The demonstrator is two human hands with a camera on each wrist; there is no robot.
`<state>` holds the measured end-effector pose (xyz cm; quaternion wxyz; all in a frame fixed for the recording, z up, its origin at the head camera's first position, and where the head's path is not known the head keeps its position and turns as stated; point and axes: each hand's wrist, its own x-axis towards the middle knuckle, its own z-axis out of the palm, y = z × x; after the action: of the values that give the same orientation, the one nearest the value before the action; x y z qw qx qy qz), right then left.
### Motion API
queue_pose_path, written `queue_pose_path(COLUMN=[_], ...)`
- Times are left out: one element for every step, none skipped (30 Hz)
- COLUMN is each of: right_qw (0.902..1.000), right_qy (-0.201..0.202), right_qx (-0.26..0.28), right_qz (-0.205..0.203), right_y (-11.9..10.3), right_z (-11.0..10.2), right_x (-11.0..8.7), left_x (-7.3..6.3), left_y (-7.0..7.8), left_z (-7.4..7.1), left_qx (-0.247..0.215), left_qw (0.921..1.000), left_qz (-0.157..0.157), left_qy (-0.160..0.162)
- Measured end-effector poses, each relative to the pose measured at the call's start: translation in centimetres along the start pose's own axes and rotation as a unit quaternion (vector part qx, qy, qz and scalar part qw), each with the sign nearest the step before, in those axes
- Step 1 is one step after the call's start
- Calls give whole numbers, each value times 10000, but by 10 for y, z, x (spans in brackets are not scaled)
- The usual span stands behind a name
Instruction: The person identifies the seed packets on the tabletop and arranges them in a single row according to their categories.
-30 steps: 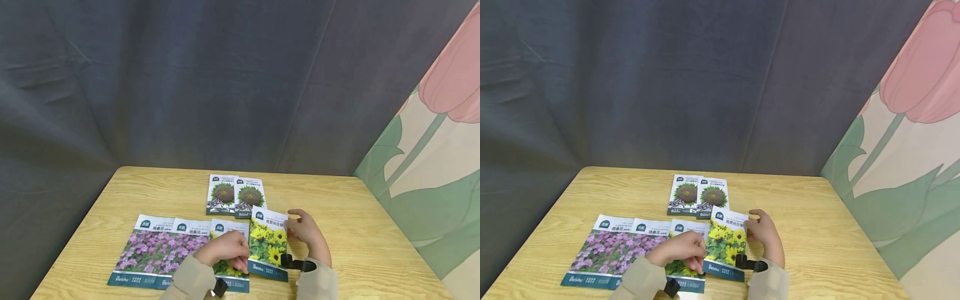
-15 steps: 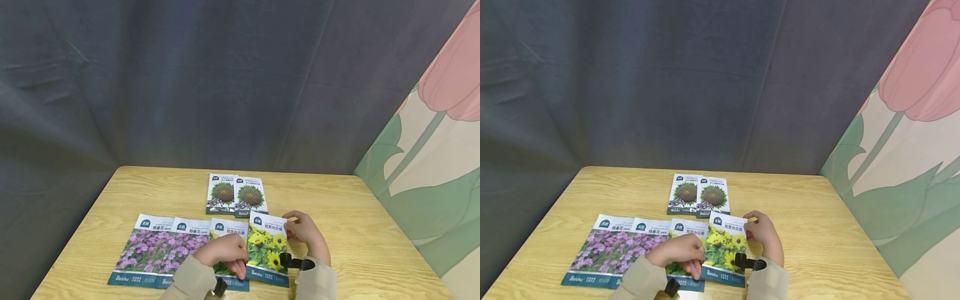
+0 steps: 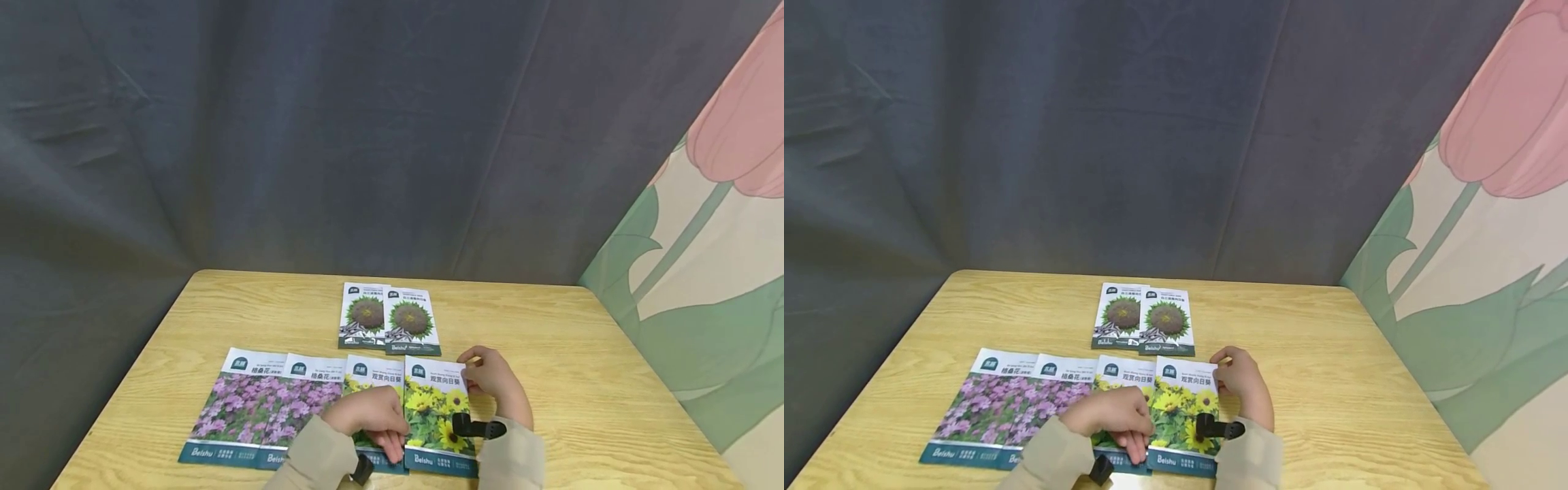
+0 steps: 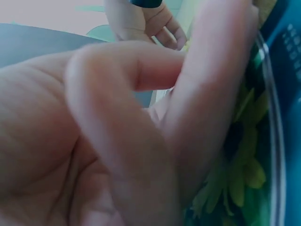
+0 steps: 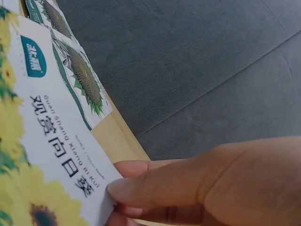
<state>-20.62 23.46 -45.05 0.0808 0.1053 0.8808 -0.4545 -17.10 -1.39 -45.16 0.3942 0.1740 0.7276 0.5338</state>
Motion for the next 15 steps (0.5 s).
queue_pose_path(right_qw=[10000,10000,10000,10000,10000,10000,9999,9999,9999,9999,9999,9998,9998,9998,9997], right_qy=[3,10,14,16,29,37,43,52,60,69,83,95,106,120,133], right_qx=[-18,-38,-48,-58,-61,-64,-82,-90,-92,-99,-108,-123,-137,-144,-153], right_qz=[-16,-28,-46,-60,-57,-61,-64,-59,-65,-67,-68,-79,-89,-97,-102], right_y=[0,-1,-1,-2,-2,-3,-3,-3,-3,-2,-2,-2,-1,-1,0], right_z=[1,1,1,1,2,2,2,2,3,3,3,4,4,4,5], right_x=[0,0,0,0,0,0,0,0,0,0,0,1,1,1,1], left_x=[0,0,0,0,0,0,0,1,1,1,2,2,2,2,2], left_y=[0,0,0,0,0,0,0,0,0,-1,-1,-2,-2,-2,-2], left_z=[1,2,3,3,4,5,5,6,6,6,7,7,8,9,9], left_qx=[12,35,70,91,100,112,126,150,159,173,219,261,311,370,403], left_qw=[10000,10000,10000,9999,9999,9998,9998,9997,9996,9995,9994,9992,9989,9985,9982], left_qz=[-1,-2,3,0,1,-6,-11,-21,-35,-51,-54,-58,-63,-67,-83], left_qy=[8,30,56,86,117,146,171,195,217,242,275,308,346,386,426])
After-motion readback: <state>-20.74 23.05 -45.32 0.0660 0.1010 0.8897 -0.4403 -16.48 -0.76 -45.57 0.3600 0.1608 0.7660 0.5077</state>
